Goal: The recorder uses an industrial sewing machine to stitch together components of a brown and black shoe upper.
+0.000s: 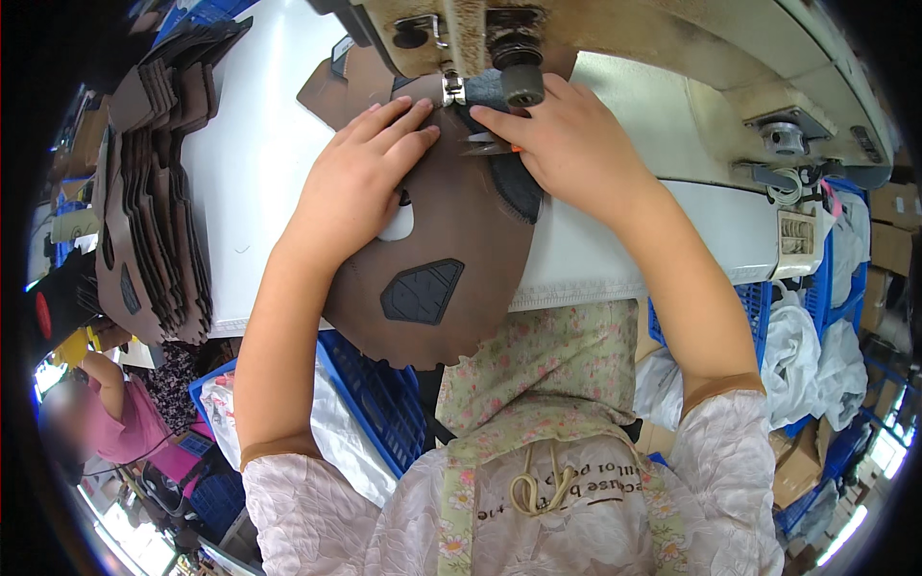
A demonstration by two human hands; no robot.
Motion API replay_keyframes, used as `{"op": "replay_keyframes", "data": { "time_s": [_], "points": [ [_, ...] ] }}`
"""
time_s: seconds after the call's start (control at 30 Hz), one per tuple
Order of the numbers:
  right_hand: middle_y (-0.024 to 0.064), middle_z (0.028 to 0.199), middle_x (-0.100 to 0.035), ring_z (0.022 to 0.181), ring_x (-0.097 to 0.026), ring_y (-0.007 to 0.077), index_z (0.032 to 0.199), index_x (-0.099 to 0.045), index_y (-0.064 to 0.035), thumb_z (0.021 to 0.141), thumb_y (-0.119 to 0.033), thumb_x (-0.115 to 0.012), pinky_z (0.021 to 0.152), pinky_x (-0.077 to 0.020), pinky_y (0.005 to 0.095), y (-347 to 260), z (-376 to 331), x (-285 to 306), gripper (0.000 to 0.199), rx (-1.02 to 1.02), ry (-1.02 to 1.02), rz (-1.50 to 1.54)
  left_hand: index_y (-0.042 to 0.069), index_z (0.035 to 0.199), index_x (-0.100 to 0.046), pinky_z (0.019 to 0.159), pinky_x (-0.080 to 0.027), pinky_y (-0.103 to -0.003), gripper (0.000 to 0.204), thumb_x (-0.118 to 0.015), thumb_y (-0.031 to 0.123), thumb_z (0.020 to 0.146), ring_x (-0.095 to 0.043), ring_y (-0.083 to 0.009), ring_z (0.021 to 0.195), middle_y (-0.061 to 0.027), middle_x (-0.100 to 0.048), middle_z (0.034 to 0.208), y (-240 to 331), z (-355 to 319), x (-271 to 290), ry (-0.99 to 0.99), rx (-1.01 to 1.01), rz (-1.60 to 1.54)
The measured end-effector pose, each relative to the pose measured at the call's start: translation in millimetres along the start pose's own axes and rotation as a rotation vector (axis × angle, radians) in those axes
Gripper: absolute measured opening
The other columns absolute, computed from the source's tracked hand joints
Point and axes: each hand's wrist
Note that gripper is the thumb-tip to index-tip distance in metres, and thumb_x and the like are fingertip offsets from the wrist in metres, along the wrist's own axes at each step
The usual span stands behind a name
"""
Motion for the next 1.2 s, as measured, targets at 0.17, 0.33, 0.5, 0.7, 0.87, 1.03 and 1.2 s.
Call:
{"op": "replay_keyframes", "data": {
  "time_s": [0.17,0.33,0.5,0.7,0.87,1.03,1.2],
  "points": [
    [0.0014,0.095,-0.06,0.094,-0.055,0.0228,0.113,-0.073,-0.0173,0.077,-0.016,-0.069,0.08,-0.045,0.0367,-1.8,-2.5,-2.3,0.036,-0.053,-0.028,0.003,0.005,0.123,-0.06,0.111,-0.039,-0.045,0.061,-0.057,-0.013,0.064,-0.046,-0.0313,0.135,-0.0101,-0.053,0.142,-1.2,-2.2,-2.2,0.016,-0.003,-0.015],
    [0.0013,0.093,-0.059,0.093,-0.054,0.0229,0.111,-0.074,-0.0167,0.077,-0.012,-0.07,0.079,-0.0445,0.0369,-0.2,-1.9,-4.8,0.035,-0.084,-0.015,0.068,0.005,0.125,-0.059,0.11,-0.04,-0.044,0.065,-0.059,-0.013,0.062,-0.045,-0.0309,0.135,-0.0097,-0.052,0.144,-0.9,-1.8,-1.4,0.002,-0.006,0.01],
    [0.0008,0.091,-0.058,0.093,-0.054,0.0227,0.11,-0.075,-0.0171,0.077,-0.012,-0.07,0.079,-0.0445,0.037,1.5,0.3,-7.1,0.034,-0.079,-0.006,0.09,0.005,0.124,-0.059,0.11,-0.04,-0.043,0.066,-0.059,-0.014,0.061,-0.045,-0.0307,0.136,-0.0095,-0.052,0.143,-1.2,-1.2,-1.6,-0.005,0.0,0.01],
    [0.001,0.091,-0.059,0.093,-0.055,0.0226,0.108,-0.075,-0.0173,0.077,-0.014,-0.071,0.08,-0.0448,0.0372,1.4,-0.6,-7.6,0.032,-0.069,0.04,0.085,0.005,0.123,-0.06,0.109,-0.041,-0.043,0.066,-0.057,-0.014,0.06,-0.045,-0.0307,0.135,-0.0093,-0.053,0.143,-1.9,-0.1,-1.5,-0.02,0.014,0.003],
    [0.0014,0.092,-0.06,0.094,-0.055,0.0226,0.107,-0.075,-0.0174,0.077,-0.015,-0.071,0.081,-0.0452,0.0371,0.9,-1.7,-7.2,0.031,-0.085,0.042,0.096,0.003,0.122,-0.06,0.11,-0.04,-0.043,0.064,-0.056,-0.014,0.06,-0.045,-0.0308,0.135,-0.0093,-0.053,0.142,0.1,2.6,-0.9,-0.036,0.015,0.015],
    [0.0011,0.092,-0.061,0.096,-0.056,0.0222,0.106,-0.076,-0.0176,0.076,-0.015,-0.071,0.082,-0.0455,0.0365,0.4,-0.5,-7.9,0.031,-0.095,0.034,0.068,0.003,0.122,-0.06,0.109,-0.041,-0.043,0.063,-0.054,-0.014,0.062,-0.046,-0.0312,0.135,-0.0097,-0.054,0.141,-0.5,2.3,1.1,-0.029,0.005,0.011],
    [0.0006,0.092,-0.061,0.095,-0.056,0.0223,0.106,-0.076,-0.0175,0.076,-0.015,-0.072,0.082,-0.0455,0.0366,-0.4,-1.6,-9.1,0.03,-0.077,0.077,0.058,0.003,0.123,-0.06,0.109,-0.041,-0.043,0.064,-0.054,-0.014,0.062,-0.046,-0.031,0.135,-0.0095,-0.054,0.142,-1.4,2.9,1.3,-0.033,-0.007,0.014]
  ]
}}
Point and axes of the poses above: each hand's wrist, its own z-axis towards the middle knuckle, its own x-axis out of the back of the hand, y = z × x
